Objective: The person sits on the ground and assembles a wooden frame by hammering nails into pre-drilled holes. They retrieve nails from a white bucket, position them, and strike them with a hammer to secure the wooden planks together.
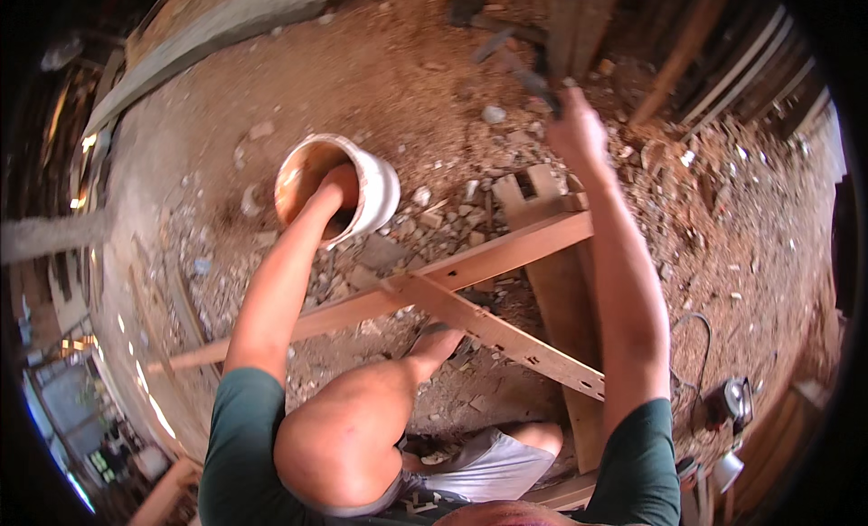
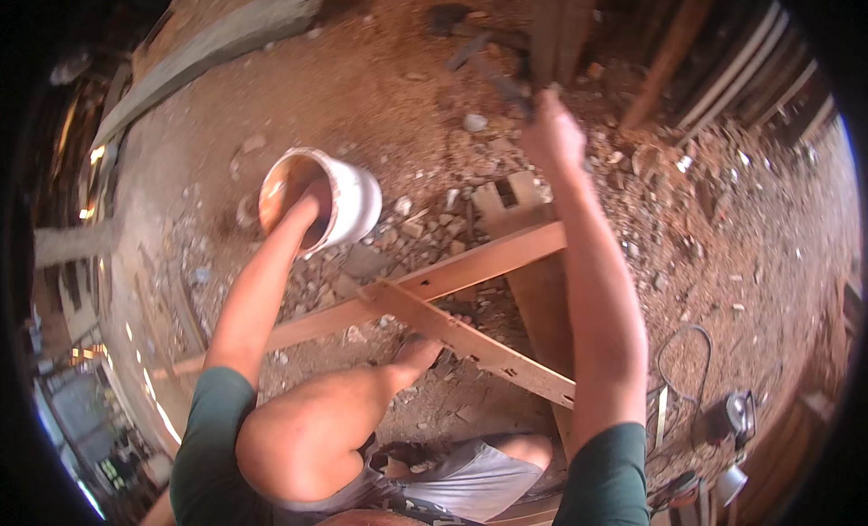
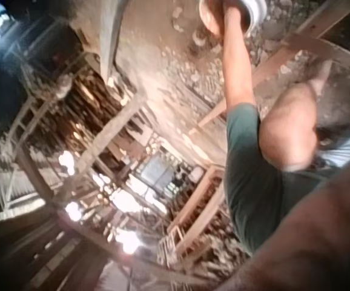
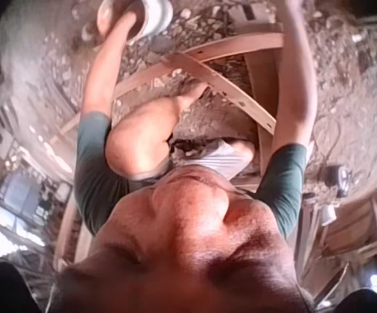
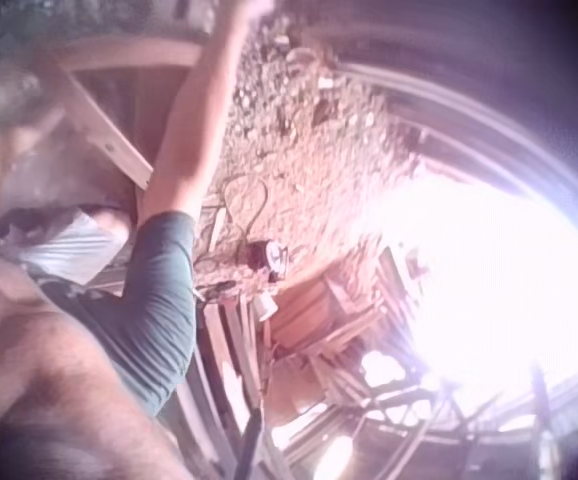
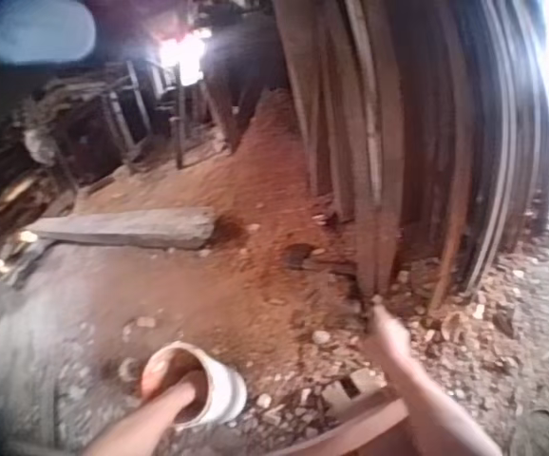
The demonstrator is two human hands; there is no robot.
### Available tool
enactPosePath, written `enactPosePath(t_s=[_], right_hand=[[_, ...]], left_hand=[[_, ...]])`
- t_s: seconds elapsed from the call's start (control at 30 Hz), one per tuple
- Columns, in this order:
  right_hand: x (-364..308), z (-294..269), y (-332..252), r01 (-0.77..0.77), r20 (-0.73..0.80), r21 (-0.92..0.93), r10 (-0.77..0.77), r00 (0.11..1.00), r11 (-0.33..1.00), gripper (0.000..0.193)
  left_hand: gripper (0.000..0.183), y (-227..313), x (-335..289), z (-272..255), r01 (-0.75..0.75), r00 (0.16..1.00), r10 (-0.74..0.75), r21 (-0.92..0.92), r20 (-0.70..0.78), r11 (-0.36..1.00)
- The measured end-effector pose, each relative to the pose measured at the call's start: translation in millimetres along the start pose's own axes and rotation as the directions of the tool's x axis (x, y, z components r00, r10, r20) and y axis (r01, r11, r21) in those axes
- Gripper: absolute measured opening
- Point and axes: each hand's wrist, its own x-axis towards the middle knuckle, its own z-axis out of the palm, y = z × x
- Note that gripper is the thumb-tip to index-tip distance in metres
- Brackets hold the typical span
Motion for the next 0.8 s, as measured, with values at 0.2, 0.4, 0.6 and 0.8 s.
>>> enactPosePath(t_s=[0.2, 0.4, 0.6, 0.8], right_hand=[[-61.9, -86.2, 3.3, -0.116, -0.016, 0.423, 0.136, 0.991, 0.899, 0.032], [-171.5, -154.4, 14.2, -0.168, 0.014, 0.655, 0.211, 0.977, 0.737, 0.015], [-267.5, -171.6, 12.8, -0.267, 0.006, 0.672, 0.355, 0.935, 0.691, 0.011], [-315.6, -165.5, 15.6, -0.341, 0.091, 0.687, 0.39, 0.916, 0.642, 0.012]], left_hand=[[0.024, -10.7, -104.8, -46.9, 0.155, 0.971, -0.222, -0.462, -0.093, 0.873], [0.015, -11.2, -165.1, -52.7, 0.059, 0.91, -0.363, -0.807, -0.199, 0.588], [0.008, -14.0, -175.3, -44.2, -0.147, 0.845, -0.454, -0.939, -0.283, 0.311], [0.009, -16.6, -186.7, -41.4, -0.223, 0.863, -0.45, -0.972, -0.23, 0.068]])
